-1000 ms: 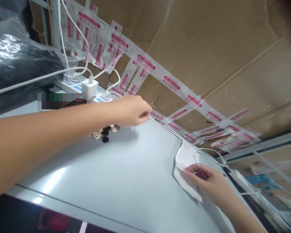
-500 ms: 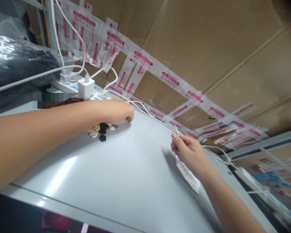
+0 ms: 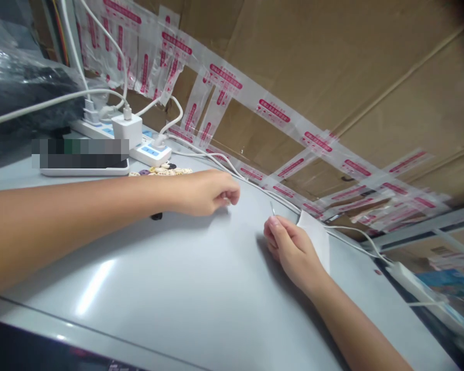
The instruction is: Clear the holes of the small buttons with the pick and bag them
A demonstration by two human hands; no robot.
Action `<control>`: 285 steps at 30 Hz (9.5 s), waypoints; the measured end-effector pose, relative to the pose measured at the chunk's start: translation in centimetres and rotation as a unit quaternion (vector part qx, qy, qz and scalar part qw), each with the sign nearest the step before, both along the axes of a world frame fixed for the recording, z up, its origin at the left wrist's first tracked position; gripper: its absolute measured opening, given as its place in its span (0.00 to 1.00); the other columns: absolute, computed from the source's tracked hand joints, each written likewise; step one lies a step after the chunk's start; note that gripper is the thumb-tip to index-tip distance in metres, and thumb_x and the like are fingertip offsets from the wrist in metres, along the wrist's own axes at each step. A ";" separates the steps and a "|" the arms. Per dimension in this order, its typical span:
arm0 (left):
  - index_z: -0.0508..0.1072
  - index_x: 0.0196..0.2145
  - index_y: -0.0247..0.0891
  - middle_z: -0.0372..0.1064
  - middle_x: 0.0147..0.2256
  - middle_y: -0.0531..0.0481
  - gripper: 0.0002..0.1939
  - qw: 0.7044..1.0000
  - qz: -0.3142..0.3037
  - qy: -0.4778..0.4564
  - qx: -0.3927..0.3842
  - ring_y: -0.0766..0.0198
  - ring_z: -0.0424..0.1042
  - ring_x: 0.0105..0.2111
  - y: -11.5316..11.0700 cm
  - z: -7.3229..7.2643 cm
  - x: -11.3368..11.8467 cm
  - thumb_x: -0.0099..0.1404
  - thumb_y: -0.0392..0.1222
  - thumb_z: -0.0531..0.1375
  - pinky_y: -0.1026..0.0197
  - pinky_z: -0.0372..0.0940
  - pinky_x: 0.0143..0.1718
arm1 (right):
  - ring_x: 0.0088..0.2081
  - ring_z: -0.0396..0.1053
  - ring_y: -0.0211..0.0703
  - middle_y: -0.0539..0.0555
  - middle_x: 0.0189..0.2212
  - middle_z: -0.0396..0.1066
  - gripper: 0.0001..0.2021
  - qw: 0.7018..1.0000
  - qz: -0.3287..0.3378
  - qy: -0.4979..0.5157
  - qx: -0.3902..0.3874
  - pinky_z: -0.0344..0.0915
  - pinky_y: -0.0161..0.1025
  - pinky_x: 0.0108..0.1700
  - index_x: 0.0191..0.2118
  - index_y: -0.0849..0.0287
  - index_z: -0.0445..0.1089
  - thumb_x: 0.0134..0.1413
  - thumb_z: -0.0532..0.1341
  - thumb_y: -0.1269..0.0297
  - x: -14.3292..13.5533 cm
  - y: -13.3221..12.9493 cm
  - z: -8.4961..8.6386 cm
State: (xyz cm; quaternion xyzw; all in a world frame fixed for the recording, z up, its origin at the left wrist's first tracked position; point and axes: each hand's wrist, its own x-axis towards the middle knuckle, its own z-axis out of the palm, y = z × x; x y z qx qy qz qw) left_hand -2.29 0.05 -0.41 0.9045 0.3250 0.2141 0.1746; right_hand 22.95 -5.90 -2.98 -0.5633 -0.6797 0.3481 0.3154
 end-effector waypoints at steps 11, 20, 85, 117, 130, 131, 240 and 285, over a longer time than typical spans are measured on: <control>0.78 0.37 0.38 0.77 0.34 0.52 0.08 0.992 0.001 -0.078 -0.101 0.65 0.73 0.34 -1.8 -0.6 2.1 0.61 0.36 0.60 0.64 0.64 0.36 | 0.21 0.48 0.33 0.45 0.21 0.51 0.23 1.000 0.014 0.011 -0.024 0.45 0.34 0.22 0.28 0.57 0.60 0.64 0.52 0.43 0.2 -0.5 0.3; 0.77 0.43 0.36 0.78 0.36 0.50 0.13 0.955 0.051 -0.179 -0.232 0.63 0.77 0.36 -1.7 -0.6 2.4 0.60 0.41 0.64 0.62 0.69 0.39 | 0.20 0.49 0.33 0.44 0.20 0.51 0.19 0.994 0.043 -0.005 -0.102 0.47 0.32 0.20 0.42 0.56 0.69 0.66 0.51 0.47 -0.2 -2.0 1.7; 0.72 0.28 0.38 0.72 0.25 0.56 0.06 0.974 0.112 -0.151 -0.125 0.67 0.68 0.26 -3.8 -1.5 4.2 0.59 0.41 0.57 0.63 0.59 0.26 | 0.20 0.52 0.36 0.46 0.18 0.56 0.17 0.934 0.060 -0.315 0.160 0.47 0.37 0.26 0.24 0.56 0.51 0.66 0.49 0.62 -2.2 -3.7 1.4; 0.69 0.41 0.39 0.70 0.32 0.53 0.09 0.937 -0.009 -0.157 -0.312 0.66 0.68 0.30 -3.2 -1.0 3.5 0.64 0.41 0.56 0.65 0.60 0.31 | 0.23 0.52 0.34 0.46 0.20 0.55 0.13 0.992 -0.054 -0.078 0.083 0.51 0.34 0.25 0.30 0.59 0.70 0.59 0.59 0.56 -1.7 -3.0 2.4; 0.71 0.34 0.38 0.63 0.27 0.57 0.06 0.960 -0.007 -0.124 -0.251 0.69 0.60 0.27 -4.0 -0.4 4.0 0.64 0.41 0.56 0.66 0.55 0.29 | 0.22 0.52 0.35 0.45 0.20 0.54 0.13 0.994 -0.006 -0.086 0.066 0.50 0.33 0.23 0.30 0.58 0.69 0.60 0.59 0.55 -1.6 -2.8 2.1; 0.71 0.34 0.38 0.63 0.27 0.57 0.06 0.961 -0.002 -0.122 -0.247 0.69 0.59 0.27 -4.0 -0.4 4.0 0.64 0.41 0.56 0.66 0.54 0.28 | 0.22 0.52 0.35 0.45 0.20 0.54 0.12 0.994 -0.005 -0.085 0.061 0.51 0.33 0.23 0.30 0.58 0.69 0.60 0.59 0.55 -1.6 -2.8 2.1; 0.69 0.46 0.41 0.76 0.30 0.53 0.13 0.873 -0.053 -0.211 -0.437 0.64 0.76 0.31 -2.9 -1.4 3.8 0.64 0.44 0.62 0.59 0.70 0.39 | 0.21 0.47 0.32 0.43 0.18 0.51 0.14 0.999 -0.033 -0.007 -0.012 0.46 0.34 0.23 0.31 0.59 0.71 0.55 0.64 0.52 -1.7 -2.7 2.5; 0.66 0.41 0.40 0.75 0.31 0.53 0.05 0.919 -0.106 -0.202 -0.320 0.66 0.75 0.32 -4.5 -1.3 4.2 0.67 0.38 0.58 0.63 0.70 0.36 | 0.14 0.40 0.26 0.38 0.11 0.50 0.16 0.964 -0.029 0.168 -0.205 0.40 0.28 0.15 0.29 0.58 0.67 0.48 0.70 0.53 -1.1 -2.6 3.6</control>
